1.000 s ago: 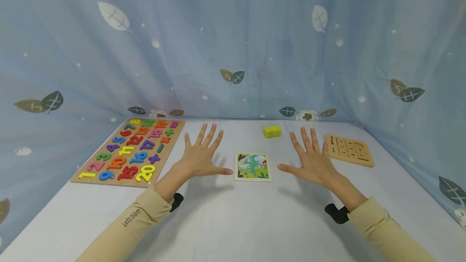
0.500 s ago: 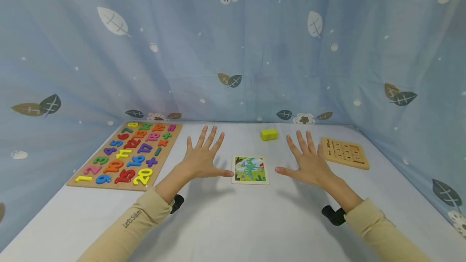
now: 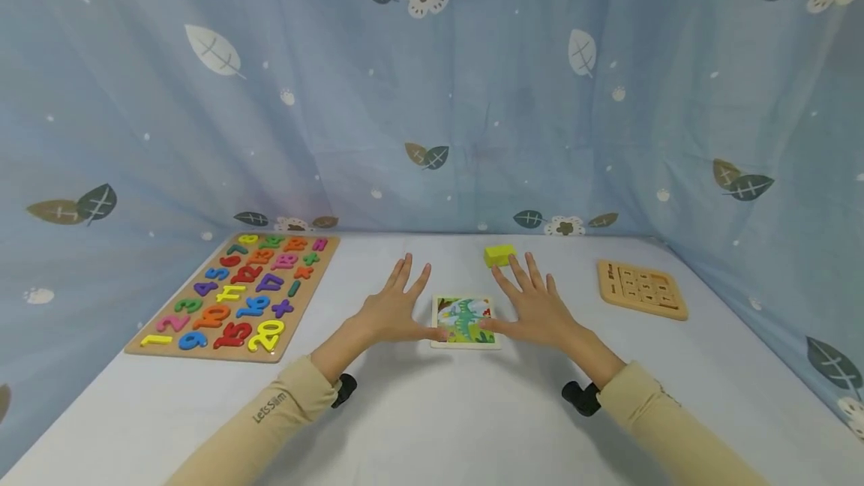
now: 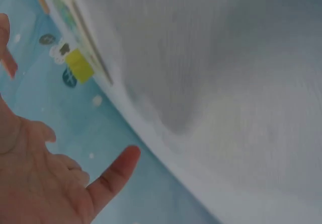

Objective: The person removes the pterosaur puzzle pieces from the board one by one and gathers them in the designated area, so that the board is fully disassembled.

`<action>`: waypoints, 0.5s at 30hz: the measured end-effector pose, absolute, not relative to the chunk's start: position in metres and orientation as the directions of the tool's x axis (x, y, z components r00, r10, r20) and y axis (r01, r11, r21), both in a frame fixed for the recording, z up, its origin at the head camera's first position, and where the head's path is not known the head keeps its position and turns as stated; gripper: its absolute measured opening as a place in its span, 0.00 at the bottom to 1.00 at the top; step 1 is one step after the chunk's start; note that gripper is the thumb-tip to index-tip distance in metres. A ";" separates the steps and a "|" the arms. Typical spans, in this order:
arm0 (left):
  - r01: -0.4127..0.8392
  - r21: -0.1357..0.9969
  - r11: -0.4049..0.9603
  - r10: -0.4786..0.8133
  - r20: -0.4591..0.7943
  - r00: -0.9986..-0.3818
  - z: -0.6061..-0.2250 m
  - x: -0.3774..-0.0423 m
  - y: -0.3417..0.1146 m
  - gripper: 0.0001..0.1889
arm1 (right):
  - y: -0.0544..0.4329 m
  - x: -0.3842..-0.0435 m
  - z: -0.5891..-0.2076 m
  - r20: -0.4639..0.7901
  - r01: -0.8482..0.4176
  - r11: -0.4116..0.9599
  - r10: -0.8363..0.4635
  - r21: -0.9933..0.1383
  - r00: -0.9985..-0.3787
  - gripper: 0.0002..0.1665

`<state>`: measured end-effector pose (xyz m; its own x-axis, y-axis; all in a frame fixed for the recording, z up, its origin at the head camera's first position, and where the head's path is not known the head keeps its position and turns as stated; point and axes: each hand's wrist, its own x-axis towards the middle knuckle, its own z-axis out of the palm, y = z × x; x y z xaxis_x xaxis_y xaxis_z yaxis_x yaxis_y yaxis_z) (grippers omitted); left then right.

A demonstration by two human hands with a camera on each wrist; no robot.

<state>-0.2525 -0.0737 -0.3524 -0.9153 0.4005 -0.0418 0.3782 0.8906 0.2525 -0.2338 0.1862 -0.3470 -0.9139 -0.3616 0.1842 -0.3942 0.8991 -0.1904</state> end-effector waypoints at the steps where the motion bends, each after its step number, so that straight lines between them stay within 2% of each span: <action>1: 0.381 0.248 0.891 0.403 -0.043 -0.914 -0.355 -0.252 -0.071 0.62 | 0.182 -0.235 -0.349 0.181 -0.404 0.894 -0.372 -0.196 -0.911 0.56; 9: 0.413 0.236 0.880 0.444 -0.098 -0.891 -0.362 -0.257 -0.056 0.68 | 0.145 -0.250 -0.362 0.136 -0.474 0.861 -0.456 -0.186 -0.880 0.49; 15: 0.415 0.187 0.891 0.442 -0.145 -0.885 -0.363 -0.269 -0.053 0.72 | 0.121 -0.263 -0.362 0.114 -0.485 0.848 -0.472 -0.214 -0.874 0.32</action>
<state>-0.2686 -0.0533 -0.3630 -0.8850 0.4424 -0.1450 0.4146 0.8907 0.1867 -0.2628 0.1212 -0.3616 -0.8743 -0.4717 0.1143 -0.4853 0.8477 -0.2143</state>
